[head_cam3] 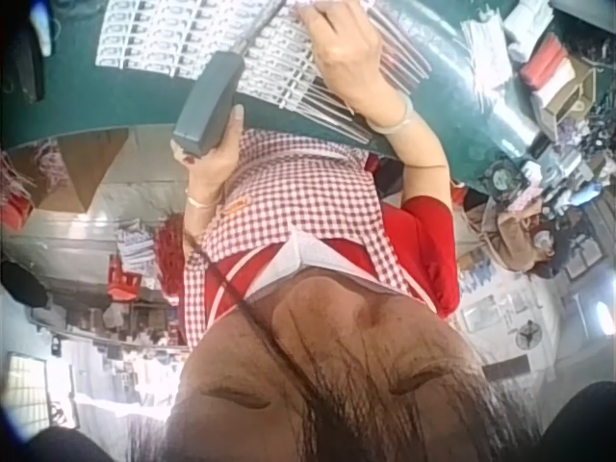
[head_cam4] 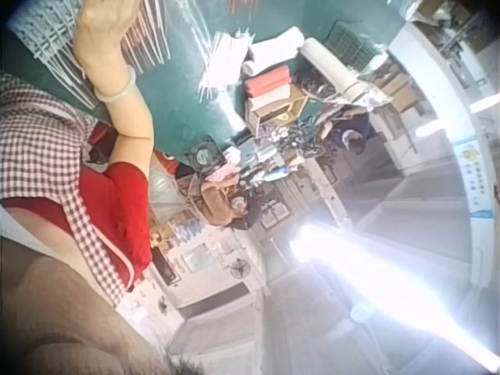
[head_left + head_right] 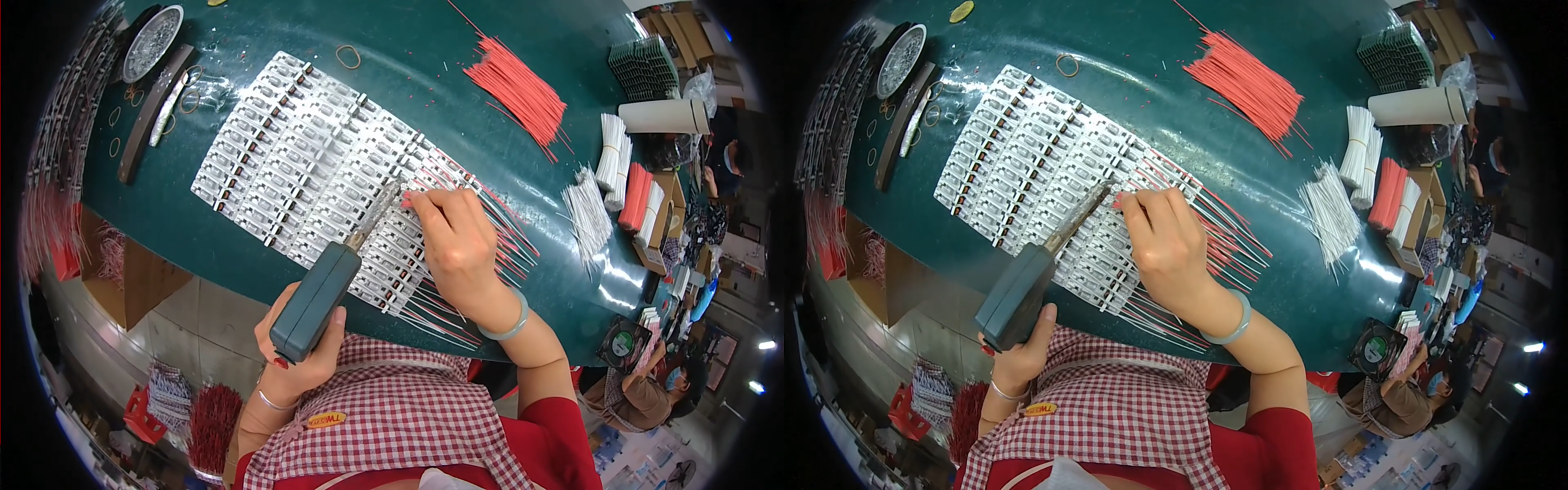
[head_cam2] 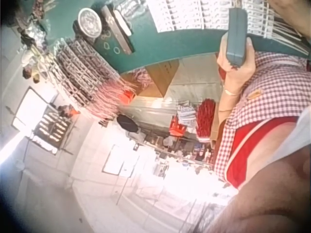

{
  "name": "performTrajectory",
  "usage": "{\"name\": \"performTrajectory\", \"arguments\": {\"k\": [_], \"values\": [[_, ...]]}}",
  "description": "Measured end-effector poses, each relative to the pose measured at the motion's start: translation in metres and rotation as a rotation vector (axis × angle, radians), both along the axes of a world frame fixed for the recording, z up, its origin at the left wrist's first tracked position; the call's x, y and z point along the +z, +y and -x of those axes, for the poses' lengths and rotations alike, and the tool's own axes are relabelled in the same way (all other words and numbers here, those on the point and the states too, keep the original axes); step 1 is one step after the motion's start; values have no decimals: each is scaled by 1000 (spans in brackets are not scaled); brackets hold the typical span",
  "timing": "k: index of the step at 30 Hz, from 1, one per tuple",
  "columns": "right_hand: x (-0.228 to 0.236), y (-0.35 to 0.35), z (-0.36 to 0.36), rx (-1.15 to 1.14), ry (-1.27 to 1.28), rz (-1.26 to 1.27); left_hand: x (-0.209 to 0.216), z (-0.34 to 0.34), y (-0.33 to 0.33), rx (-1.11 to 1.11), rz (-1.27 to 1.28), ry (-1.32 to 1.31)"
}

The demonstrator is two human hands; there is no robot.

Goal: The person assembles an electronic component panel by placing wires into the component slots by hand and securing them using a handheld heating tool.

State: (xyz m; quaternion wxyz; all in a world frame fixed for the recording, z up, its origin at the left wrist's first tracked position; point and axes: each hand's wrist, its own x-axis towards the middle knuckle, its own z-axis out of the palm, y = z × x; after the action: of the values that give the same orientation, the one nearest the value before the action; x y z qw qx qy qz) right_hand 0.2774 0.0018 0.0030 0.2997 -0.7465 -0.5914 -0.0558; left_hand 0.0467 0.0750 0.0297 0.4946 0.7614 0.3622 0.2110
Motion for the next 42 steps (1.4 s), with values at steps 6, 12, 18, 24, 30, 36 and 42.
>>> {"name": "performTrajectory", "arguments": {"k": [6, 12, 18, 24, 30, 36, 42], "values": [[-1, -2, -2, 53, -16, 36, -2, 2, -1, -30, -13, 3], [-1, -2, -2, 61, -19, 37, 1, -2, 1, -43, 11, -13], [-1, -1, -3, 73, -13, 57, 3, -6, 3, -66, -91, -1], [-1, -1, -2, 67, -24, 68, 0, 0, 0, -32, -64, 3], [-2, -2, -2, 55, 1, 66, 0, 0, 0, -21, -52, -5], [-6, -2, -3, 54, 18, 35, 4, -3, 2, -51, -33, -15], [-7, -3, -3, 53, 19, 30, 3, -4, 3, -82, -79, -5]]}}
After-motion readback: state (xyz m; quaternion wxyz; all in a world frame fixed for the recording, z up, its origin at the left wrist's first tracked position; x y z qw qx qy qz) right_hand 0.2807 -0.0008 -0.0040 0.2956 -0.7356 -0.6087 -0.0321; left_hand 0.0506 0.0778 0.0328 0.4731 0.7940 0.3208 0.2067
